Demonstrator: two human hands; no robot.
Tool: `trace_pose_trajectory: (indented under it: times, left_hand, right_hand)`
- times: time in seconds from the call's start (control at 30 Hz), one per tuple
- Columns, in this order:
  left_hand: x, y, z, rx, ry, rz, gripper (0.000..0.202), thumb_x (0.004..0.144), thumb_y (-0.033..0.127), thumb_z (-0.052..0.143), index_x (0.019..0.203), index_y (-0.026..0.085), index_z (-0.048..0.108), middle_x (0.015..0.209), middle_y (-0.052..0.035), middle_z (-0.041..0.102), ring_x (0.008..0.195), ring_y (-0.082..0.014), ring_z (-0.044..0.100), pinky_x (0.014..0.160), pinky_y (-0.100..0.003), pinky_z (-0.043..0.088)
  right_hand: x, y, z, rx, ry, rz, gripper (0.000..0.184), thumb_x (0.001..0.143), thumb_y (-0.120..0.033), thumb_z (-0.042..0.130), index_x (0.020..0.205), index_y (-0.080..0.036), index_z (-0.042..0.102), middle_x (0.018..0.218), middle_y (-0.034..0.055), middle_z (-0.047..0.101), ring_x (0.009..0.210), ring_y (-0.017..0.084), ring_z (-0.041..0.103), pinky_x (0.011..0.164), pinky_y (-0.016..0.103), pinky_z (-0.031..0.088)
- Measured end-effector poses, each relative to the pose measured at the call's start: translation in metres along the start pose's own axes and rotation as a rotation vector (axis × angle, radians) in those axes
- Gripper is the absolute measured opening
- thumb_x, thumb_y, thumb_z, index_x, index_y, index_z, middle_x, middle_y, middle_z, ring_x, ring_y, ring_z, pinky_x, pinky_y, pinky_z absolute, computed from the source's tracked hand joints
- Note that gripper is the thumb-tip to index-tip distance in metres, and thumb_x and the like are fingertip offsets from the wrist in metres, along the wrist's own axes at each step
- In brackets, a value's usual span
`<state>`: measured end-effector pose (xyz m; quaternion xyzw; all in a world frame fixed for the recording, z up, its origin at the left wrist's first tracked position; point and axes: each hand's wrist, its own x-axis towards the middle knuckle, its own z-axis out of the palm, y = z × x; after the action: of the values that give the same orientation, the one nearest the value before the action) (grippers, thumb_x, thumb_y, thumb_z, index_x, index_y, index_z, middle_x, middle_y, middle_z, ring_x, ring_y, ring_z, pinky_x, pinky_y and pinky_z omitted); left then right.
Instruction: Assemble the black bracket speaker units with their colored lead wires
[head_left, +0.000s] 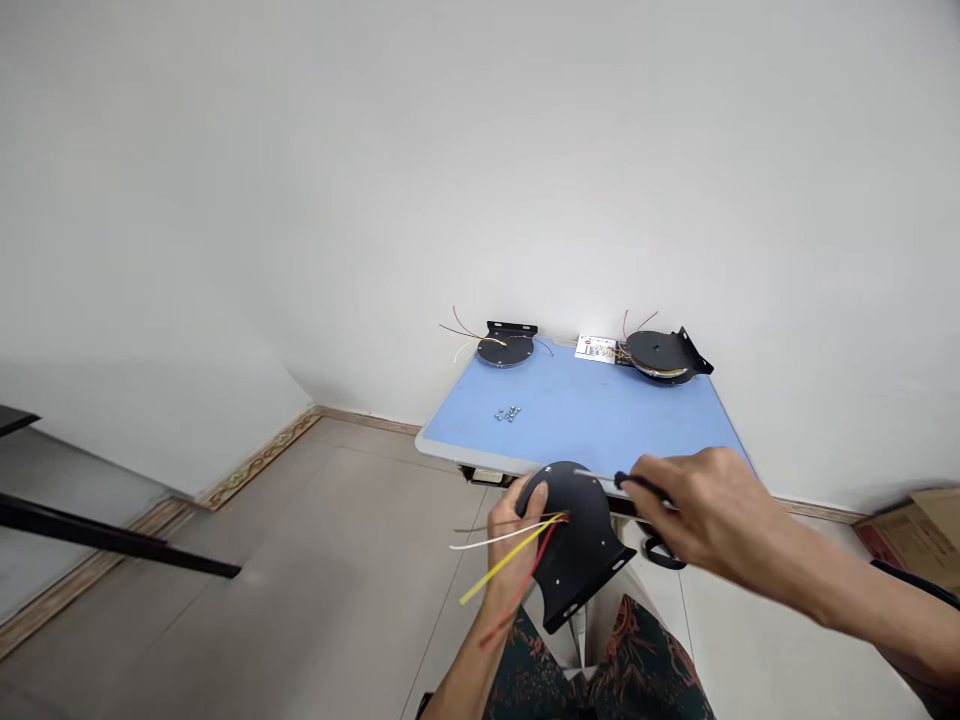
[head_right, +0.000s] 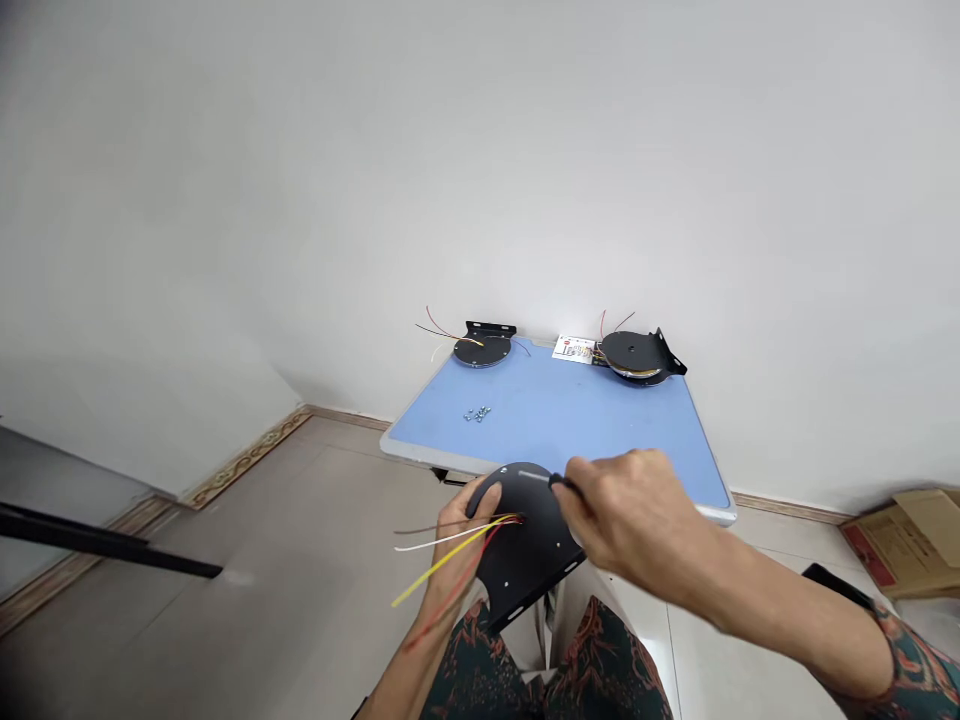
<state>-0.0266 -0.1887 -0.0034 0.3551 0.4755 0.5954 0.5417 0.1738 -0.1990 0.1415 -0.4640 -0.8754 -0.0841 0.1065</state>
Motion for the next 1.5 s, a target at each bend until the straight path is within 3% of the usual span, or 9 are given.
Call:
trace_pose_trajectory:
  times: [0.13,0.3,0.47,0.67,0.87,1.0,1.1,1.23,1.5]
  left_hand:
    - [0.002,0.008,-0.006,-0.115,0.028,-0.173,0.057,0.063,0.053,0.088,0.105,0.016,0.076,0.093,-0.0086,0.078,0.083,-0.0245,0.073,0.075,-0.031,0.057]
    - [0.000,0.021,0.000,-0.226,0.030,-0.297,0.064,0.052,0.043,0.094,0.107,0.015,0.075,0.091,-0.0083,0.079,0.085,-0.0262,0.075,0.074,-0.031,0.059]
    - [0.006,0.019,0.009,-0.215,0.081,-0.322,0.064,0.051,0.043,0.095,0.105,0.016,0.075,0.091,-0.0071,0.079,0.082,-0.0238,0.075,0.072,-0.029,0.058]
    - [0.014,0.012,0.015,-0.196,0.064,-0.253,0.061,0.055,0.043,0.094,0.106,0.015,0.075,0.092,-0.0064,0.078,0.080,-0.0202,0.072,0.073,-0.028,0.056]
    - [0.014,0.011,0.014,-0.185,0.105,-0.203,0.056,0.057,0.045,0.093,0.102,0.016,0.076,0.091,-0.0062,0.078,0.086,-0.0224,0.072,0.080,-0.031,0.055]
    - [0.013,0.011,0.013,-0.163,0.044,-0.192,0.053,0.058,0.045,0.092,0.100,0.015,0.076,0.086,-0.0051,0.076,0.082,-0.0220,0.071,0.077,-0.031,0.055]
    - [0.012,0.011,0.015,-0.155,-0.001,-0.226,0.056,0.057,0.045,0.092,0.102,0.015,0.076,0.087,-0.0055,0.076,0.083,-0.0223,0.071,0.076,-0.031,0.054]
    - [0.013,0.011,0.017,-0.132,-0.045,-0.244,0.055,0.056,0.046,0.092,0.098,0.015,0.075,0.089,-0.0068,0.076,0.086,-0.0241,0.071,0.077,-0.031,0.054]
    - [0.031,0.008,0.005,-0.151,0.010,-0.279,0.041,0.058,0.034,0.093,0.092,0.019,0.075,0.095,-0.0029,0.076,0.091,-0.0195,0.070,0.079,-0.026,0.054]
  right_hand:
    - [0.014,0.061,0.017,-0.058,0.015,0.448,0.041,0.105,-0.043,0.033,0.098,-0.017,0.064,0.061,0.0046,0.065,0.054,0.019,0.058,0.055,0.030,0.023]
    - [0.033,0.141,0.098,-0.130,-0.243,0.767,0.034,0.106,-0.033,0.031,0.115,-0.013,0.057,0.094,0.0178,0.075,0.088,0.030,0.072,0.066,0.032,0.037]
    - [0.051,0.169,0.146,-0.162,-0.254,0.762,0.038,0.107,-0.031,0.027,0.123,-0.009,0.053,0.101,0.0232,0.074,0.097,0.035,0.073,0.077,0.038,0.046]
    - [0.075,0.184,0.157,-0.221,-0.249,0.690,0.040,0.106,-0.032,0.030,0.123,-0.006,0.056,0.099,0.0265,0.072,0.098,0.036,0.072,0.083,0.043,0.047]
    - [0.040,0.146,0.131,-0.126,-0.071,0.733,0.048,0.106,-0.042,0.033,0.112,-0.009,0.066,0.099,0.0251,0.073,0.089,0.034,0.070,0.076,0.040,0.046]
    - [-0.001,0.082,0.105,0.809,-0.185,0.613,0.060,0.100,-0.064,0.036,0.097,-0.015,0.071,0.085,0.0125,0.074,0.075,0.023,0.069,0.066,0.031,0.051]
    - [-0.018,0.043,0.097,1.336,-0.323,0.552,0.063,0.084,-0.074,0.059,0.100,-0.015,0.071,0.087,0.0100,0.074,0.078,0.022,0.069,0.060,0.029,0.053]
    - [-0.023,0.024,0.105,1.481,-0.291,0.625,0.055,0.067,-0.063,0.083,0.092,-0.015,0.071,0.072,0.0032,0.069,0.063,0.014,0.061,0.053,0.024,0.046]
    - [-0.025,0.015,0.119,1.668,-0.079,0.777,0.048,0.057,-0.055,0.090,0.073,-0.015,0.068,0.061,0.0000,0.065,0.054,0.012,0.055,0.053,0.024,0.043]
